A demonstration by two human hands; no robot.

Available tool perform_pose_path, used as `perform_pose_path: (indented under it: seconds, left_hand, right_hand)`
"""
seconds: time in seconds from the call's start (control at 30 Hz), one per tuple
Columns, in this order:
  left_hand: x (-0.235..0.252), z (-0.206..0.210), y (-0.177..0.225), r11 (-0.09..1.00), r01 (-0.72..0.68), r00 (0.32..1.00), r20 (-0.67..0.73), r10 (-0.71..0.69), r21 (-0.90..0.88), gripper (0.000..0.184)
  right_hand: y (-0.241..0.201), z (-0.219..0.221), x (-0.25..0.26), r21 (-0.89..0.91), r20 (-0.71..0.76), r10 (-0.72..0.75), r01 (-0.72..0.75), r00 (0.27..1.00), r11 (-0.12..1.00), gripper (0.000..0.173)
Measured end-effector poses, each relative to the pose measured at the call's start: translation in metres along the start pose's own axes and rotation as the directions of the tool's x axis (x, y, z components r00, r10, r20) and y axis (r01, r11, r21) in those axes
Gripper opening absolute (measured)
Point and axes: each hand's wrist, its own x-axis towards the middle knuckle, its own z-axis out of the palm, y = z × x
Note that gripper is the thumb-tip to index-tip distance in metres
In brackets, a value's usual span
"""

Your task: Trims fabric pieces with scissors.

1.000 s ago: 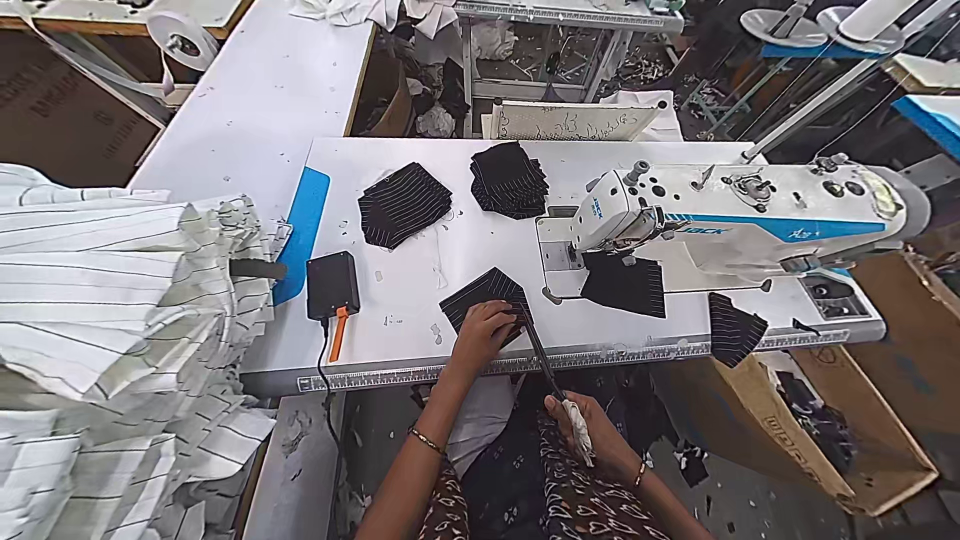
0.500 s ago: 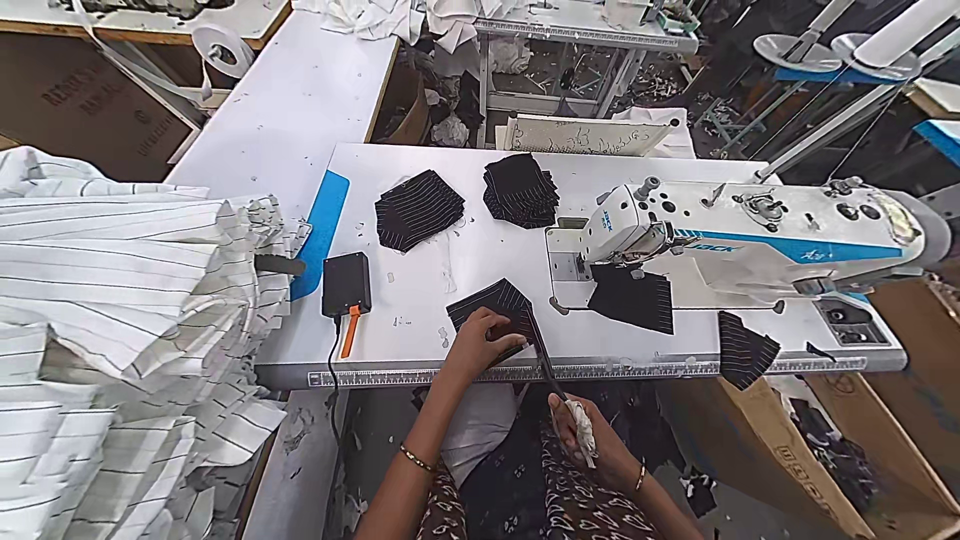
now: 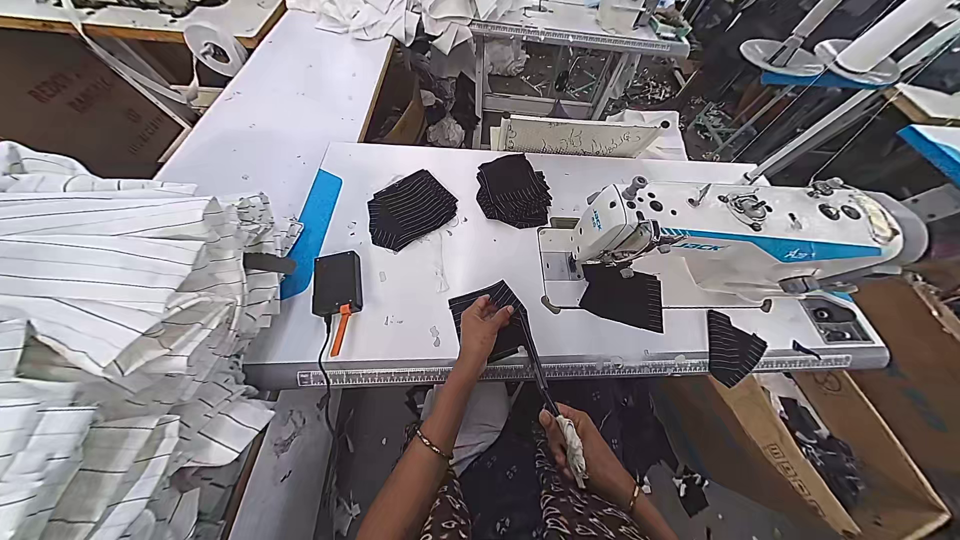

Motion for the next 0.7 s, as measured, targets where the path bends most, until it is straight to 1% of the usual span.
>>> perform_pose_path:
  seconds: [0.1,0.17,0.23,0.3,0.4,0.53,0.7]
  left_hand:
    - [-0.002,-0.009,0.000,0.998,0.052,0.994,0.095,-0.056,0.047,0.040]
    - [-0.003,-0.013,-0.001,0.993,0.092,0.984,0.148,-0.102,0.072,0.044]
    - [-0.005,-0.014,-0.001,0.991,0.110,0.979,0.162,-0.121,0.074,0.046]
    - [-0.004,-0.015,-0.001,0.992,0.110,0.981,0.153,-0.119,0.063,0.044]
    - [-0.005,-0.014,-0.001,0.994,0.097,0.984,0.144,-0.103,0.047,0.044]
    - [-0.004,-0.012,0.000,0.993,0.082,0.984,0.149,-0.094,0.090,0.044]
    - [-0.004,-0.013,0.003,0.985,0.093,0.974,0.193,-0.120,0.144,0.047]
  right_hand:
    - [-0.006,-0.007,0.003,-0.044,0.025,0.031,-0.030,0.999,0.999,0.028]
    - [-0.008,-0.013,0.008,-0.094,0.060,0.035,-0.029,0.998,0.995,0.030]
    - [-0.006,-0.018,0.014,-0.177,0.074,0.019,-0.006,0.997,0.984,0.032]
    - [-0.004,-0.021,0.018,-0.217,0.057,0.006,0.007,0.998,0.976,0.033]
    - [0.001,-0.022,0.018,-0.198,0.021,0.003,0.002,1.000,0.980,0.035]
    - [0.004,-0.017,0.015,-0.155,0.002,-0.009,0.009,1.000,0.988,0.033]
    - [-0.006,-0.018,0.022,-0.066,0.060,0.010,-0.006,0.998,0.998,0.031]
